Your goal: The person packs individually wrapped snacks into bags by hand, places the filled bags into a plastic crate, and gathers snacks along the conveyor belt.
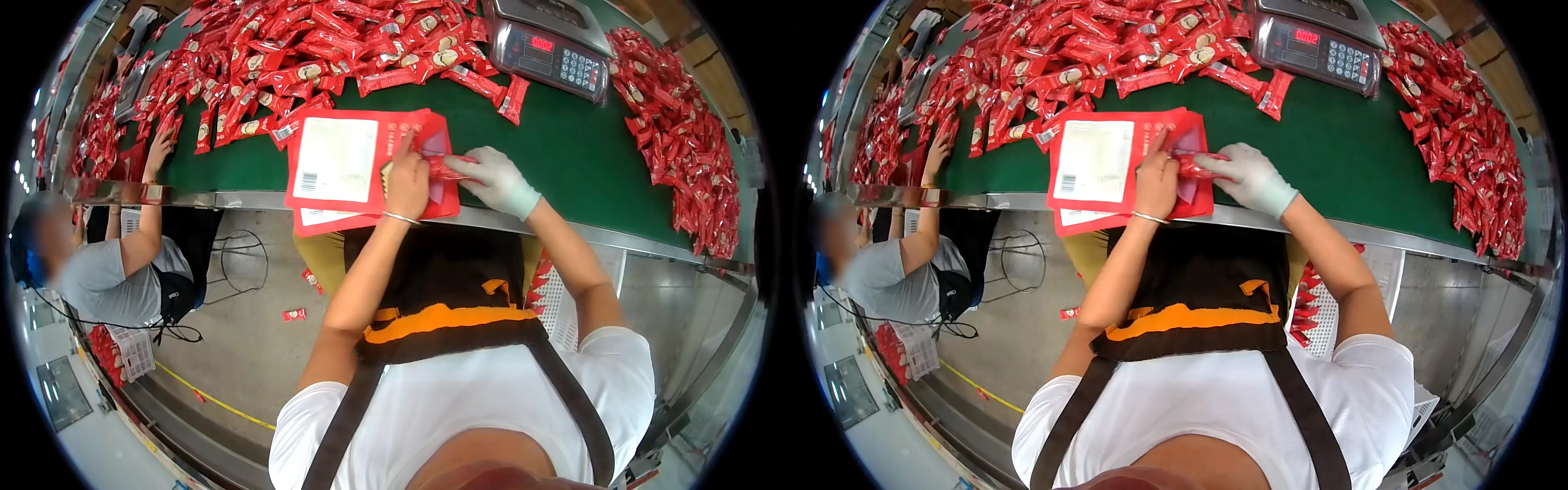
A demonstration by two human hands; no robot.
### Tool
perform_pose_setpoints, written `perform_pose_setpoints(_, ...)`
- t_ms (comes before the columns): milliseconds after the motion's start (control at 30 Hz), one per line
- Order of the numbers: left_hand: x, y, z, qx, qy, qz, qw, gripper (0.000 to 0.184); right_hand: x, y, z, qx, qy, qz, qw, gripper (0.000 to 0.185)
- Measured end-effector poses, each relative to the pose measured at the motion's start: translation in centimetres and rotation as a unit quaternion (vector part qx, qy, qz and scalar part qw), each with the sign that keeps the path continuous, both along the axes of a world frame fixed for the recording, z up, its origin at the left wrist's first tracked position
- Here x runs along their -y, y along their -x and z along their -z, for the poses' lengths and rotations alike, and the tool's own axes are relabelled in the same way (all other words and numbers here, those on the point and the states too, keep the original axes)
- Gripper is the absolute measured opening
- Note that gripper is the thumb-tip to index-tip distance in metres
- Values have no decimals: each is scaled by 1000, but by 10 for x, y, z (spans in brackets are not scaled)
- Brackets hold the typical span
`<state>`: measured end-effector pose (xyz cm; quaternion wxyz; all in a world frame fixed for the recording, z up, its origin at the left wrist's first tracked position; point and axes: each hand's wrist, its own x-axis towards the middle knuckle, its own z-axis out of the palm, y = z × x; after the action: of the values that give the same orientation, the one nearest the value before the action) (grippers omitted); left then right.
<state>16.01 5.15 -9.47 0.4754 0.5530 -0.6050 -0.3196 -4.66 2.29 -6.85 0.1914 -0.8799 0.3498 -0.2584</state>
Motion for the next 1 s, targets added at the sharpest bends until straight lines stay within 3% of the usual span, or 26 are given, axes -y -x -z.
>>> perform_pose_setpoints(67,-2,21,-3,161,73,13,984,17,13,-19,3,-55,45,-86,994,39)
perform_pose_setpoints(100,-2,33,-14,145,84,30,985,16,24,-38,0,-298,-55,-67,951,33)
perform_pose_setpoints(133,-5,46,-24,129,94,48,986,15,26,-43,23,-296,-113,-108,942,33)
perform_pose_setpoints(233,2,60,-33,185,103,42,976,15,39,-78,80,7,-141,-119,983,33)
perform_pose_setpoints(300,30,28,-43,139,11,56,989,20,51,-98,104,77,-160,-125,976,33)
perform_pose_setpoints(333,45,8,-40,172,-1,19,985,31,56,-105,114,92,-167,-128,973,33)
perform_pose_setpoints(367,61,-18,-51,280,9,39,959,40,59,-106,116,97,-173,-128,972,33)
perform_pose_setpoints(433,95,-62,-22,396,-45,128,908,33,58,-101,117,102,-185,-126,969,33)
perform_pose_setpoints(567,118,-90,-16,320,-143,230,908,17,54,-99,120,121,-195,-127,965,33)
perform_pose_setpoints(633,112,-95,-7,315,-28,154,936,10,53,-102,126,131,-198,-127,963,33)
perform_pose_setpoints(767,70,-91,-22,402,-74,66,910,20,57,-103,134,151,-203,-132,958,33)
perform_pose_setpoints(833,36,-85,-27,414,67,-70,905,46,60,-106,140,165,-204,-132,956,33)
perform_pose_setpoints(867,30,-77,-27,415,66,-66,905,46,58,-108,137,173,-206,-132,954,33)
perform_pose_setpoints(933,19,-62,-22,458,-59,-38,886,64,52,-99,133,161,-239,-125,949,34)
perform_pose_setpoints(1000,26,-58,-18,452,-106,-55,884,63,45,-79,109,134,-299,-110,938,37)
